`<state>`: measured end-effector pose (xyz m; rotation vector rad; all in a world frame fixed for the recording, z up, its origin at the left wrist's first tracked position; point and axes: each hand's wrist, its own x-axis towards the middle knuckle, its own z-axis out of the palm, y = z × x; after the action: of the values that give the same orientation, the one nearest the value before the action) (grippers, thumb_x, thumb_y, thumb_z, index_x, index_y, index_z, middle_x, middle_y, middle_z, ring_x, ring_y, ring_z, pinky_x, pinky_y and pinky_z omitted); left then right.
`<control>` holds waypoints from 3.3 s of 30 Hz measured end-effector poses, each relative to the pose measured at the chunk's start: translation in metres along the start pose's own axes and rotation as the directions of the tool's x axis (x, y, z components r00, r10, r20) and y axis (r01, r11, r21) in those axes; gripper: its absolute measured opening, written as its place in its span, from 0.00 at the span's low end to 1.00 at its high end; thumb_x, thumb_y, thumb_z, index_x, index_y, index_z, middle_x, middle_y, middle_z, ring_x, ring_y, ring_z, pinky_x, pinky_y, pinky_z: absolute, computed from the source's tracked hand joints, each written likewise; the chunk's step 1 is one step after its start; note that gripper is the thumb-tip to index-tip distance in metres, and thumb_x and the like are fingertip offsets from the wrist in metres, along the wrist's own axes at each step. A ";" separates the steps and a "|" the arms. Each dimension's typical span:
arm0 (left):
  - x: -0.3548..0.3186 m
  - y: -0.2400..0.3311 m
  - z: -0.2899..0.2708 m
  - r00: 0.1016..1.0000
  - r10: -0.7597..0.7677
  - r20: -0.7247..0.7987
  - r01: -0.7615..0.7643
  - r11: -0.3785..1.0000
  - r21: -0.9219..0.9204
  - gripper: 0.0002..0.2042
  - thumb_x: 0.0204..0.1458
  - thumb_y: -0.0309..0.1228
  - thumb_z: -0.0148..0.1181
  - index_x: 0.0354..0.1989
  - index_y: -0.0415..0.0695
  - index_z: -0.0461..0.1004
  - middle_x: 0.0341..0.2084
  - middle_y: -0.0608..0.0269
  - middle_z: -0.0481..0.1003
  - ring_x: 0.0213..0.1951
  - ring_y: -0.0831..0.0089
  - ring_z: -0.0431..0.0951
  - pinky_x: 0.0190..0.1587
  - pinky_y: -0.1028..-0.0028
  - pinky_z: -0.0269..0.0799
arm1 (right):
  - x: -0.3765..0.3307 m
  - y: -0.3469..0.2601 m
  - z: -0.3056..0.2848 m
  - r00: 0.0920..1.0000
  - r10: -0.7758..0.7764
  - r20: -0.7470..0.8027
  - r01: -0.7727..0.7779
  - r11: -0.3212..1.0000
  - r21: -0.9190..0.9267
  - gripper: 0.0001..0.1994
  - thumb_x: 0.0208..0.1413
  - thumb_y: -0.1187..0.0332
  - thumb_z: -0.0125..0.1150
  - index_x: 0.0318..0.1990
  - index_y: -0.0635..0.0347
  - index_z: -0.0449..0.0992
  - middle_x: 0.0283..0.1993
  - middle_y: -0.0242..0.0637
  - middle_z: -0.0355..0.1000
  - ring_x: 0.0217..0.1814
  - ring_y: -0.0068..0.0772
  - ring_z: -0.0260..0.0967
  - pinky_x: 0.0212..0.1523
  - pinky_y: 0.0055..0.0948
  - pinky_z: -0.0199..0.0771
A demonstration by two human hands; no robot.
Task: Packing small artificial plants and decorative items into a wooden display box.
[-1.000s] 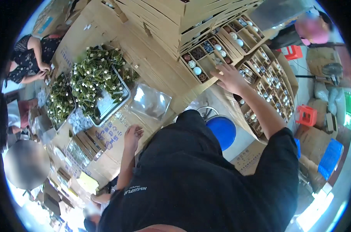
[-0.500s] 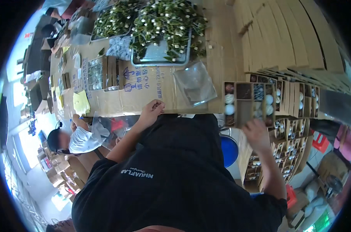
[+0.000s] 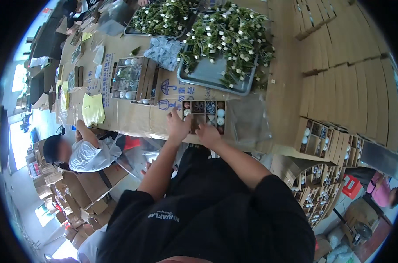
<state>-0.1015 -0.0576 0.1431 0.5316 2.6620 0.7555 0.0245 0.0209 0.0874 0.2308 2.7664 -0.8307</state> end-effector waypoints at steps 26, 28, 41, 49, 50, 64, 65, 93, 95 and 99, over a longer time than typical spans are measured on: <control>-0.001 -0.210 -0.260 0.904 -0.250 0.346 0.161 0.950 0.266 0.17 0.48 0.42 0.62 0.37 0.41 0.78 0.32 0.52 0.79 0.36 0.57 0.79 0.43 0.62 0.72 | 0.133 0.036 -0.162 0.829 0.533 -0.172 -0.021 0.337 0.941 0.08 0.56 0.65 0.62 0.38 0.59 0.80 0.30 0.28 0.75 0.25 0.16 0.66 0.26 0.17 0.66; -0.006 -0.198 -0.254 0.869 -0.183 0.459 0.049 0.956 0.289 0.19 0.47 0.45 0.63 0.38 0.40 0.78 0.31 0.54 0.79 0.35 0.59 0.79 0.41 0.64 0.73 | 0.115 0.039 -0.162 0.832 0.535 -0.146 -0.024 0.298 0.954 0.09 0.57 0.65 0.61 0.38 0.61 0.79 0.29 0.28 0.75 0.25 0.16 0.66 0.26 0.18 0.66; 0.052 -0.037 -0.278 0.584 -0.095 0.806 -0.209 0.942 0.262 0.15 0.40 0.34 0.71 0.28 0.38 0.71 0.19 0.66 0.67 0.22 0.73 0.66 0.27 0.71 0.63 | -0.015 0.046 -0.217 0.820 0.558 -0.125 0.029 0.179 0.984 0.08 0.61 0.67 0.55 0.40 0.60 0.78 0.28 0.25 0.71 0.25 0.11 0.62 0.26 0.14 0.62; -0.021 0.164 -0.139 0.284 0.773 0.567 -0.803 0.515 -0.300 0.11 0.42 0.31 0.61 0.29 0.44 0.64 0.26 0.57 0.69 0.33 0.58 0.74 0.35 0.61 0.70 | -0.101 0.078 -0.280 0.842 0.529 -0.102 0.183 -0.103 0.978 0.09 0.61 0.65 0.56 0.40 0.61 0.75 0.25 0.22 0.65 0.21 0.11 0.56 0.20 0.14 0.53; -0.029 0.162 -0.097 0.204 0.833 0.515 -0.843 0.417 -0.341 0.11 0.42 0.30 0.61 0.30 0.43 0.66 0.27 0.58 0.70 0.36 0.58 0.74 0.40 0.61 0.69 | -0.111 0.088 -0.290 0.896 0.441 -0.056 0.193 -0.272 0.943 0.09 0.61 0.64 0.56 0.41 0.61 0.75 0.25 0.22 0.64 0.20 0.11 0.55 0.20 0.14 0.51; -0.032 0.094 0.070 0.232 0.852 0.469 -0.941 0.318 -0.114 0.20 0.44 0.32 0.58 0.48 0.45 0.71 0.55 0.51 0.65 0.62 0.52 0.57 0.64 0.47 0.47 | -0.010 0.252 -0.178 0.280 0.923 -0.266 -0.836 0.370 0.406 0.21 0.50 0.50 0.60 0.37 0.63 0.81 0.40 0.52 0.76 0.47 0.52 0.74 0.47 0.44 0.74; -0.025 0.097 0.056 0.318 0.829 0.461 -0.897 0.421 -0.138 0.20 0.42 0.31 0.59 0.48 0.45 0.71 0.53 0.53 0.66 0.61 0.52 0.58 0.63 0.48 0.48 | -0.012 0.253 -0.175 0.283 0.915 -0.287 -0.840 0.381 0.387 0.20 0.50 0.52 0.59 0.37 0.63 0.80 0.41 0.52 0.76 0.47 0.52 0.74 0.48 0.45 0.74; -0.081 0.057 0.033 0.904 0.177 0.388 0.064 0.844 -0.533 0.08 0.54 0.31 0.56 0.37 0.39 0.74 0.26 0.64 0.75 0.28 0.75 0.74 0.35 0.74 0.70 | -0.052 0.112 -0.244 0.882 0.469 -0.045 0.255 -0.394 0.883 0.10 0.62 0.64 0.52 0.42 0.62 0.72 0.23 0.26 0.61 0.21 0.21 0.55 0.23 0.22 0.56; -0.090 0.062 0.038 0.863 0.193 0.467 0.073 0.867 -0.494 0.09 0.53 0.34 0.58 0.35 0.40 0.75 0.25 0.63 0.76 0.29 0.73 0.75 0.36 0.72 0.71 | -0.076 0.105 -0.234 0.884 0.467 -0.016 0.213 -0.373 0.903 0.10 0.62 0.64 0.52 0.43 0.62 0.72 0.24 0.26 0.61 0.22 0.21 0.55 0.24 0.22 0.56; -0.094 0.045 0.047 0.840 0.249 0.482 0.005 0.885 -0.466 0.09 0.55 0.33 0.56 0.38 0.40 0.74 0.23 0.65 0.73 0.26 0.77 0.71 0.32 0.74 0.69 | -0.115 0.118 -0.219 0.922 0.386 0.033 0.164 -0.465 0.870 0.10 0.62 0.65 0.52 0.45 0.61 0.71 0.25 0.26 0.60 0.24 0.21 0.55 0.25 0.21 0.56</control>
<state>0.0119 -0.0420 0.1492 0.6733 1.8701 1.0491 0.1196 0.2315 0.2352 1.0123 0.8049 -3.1441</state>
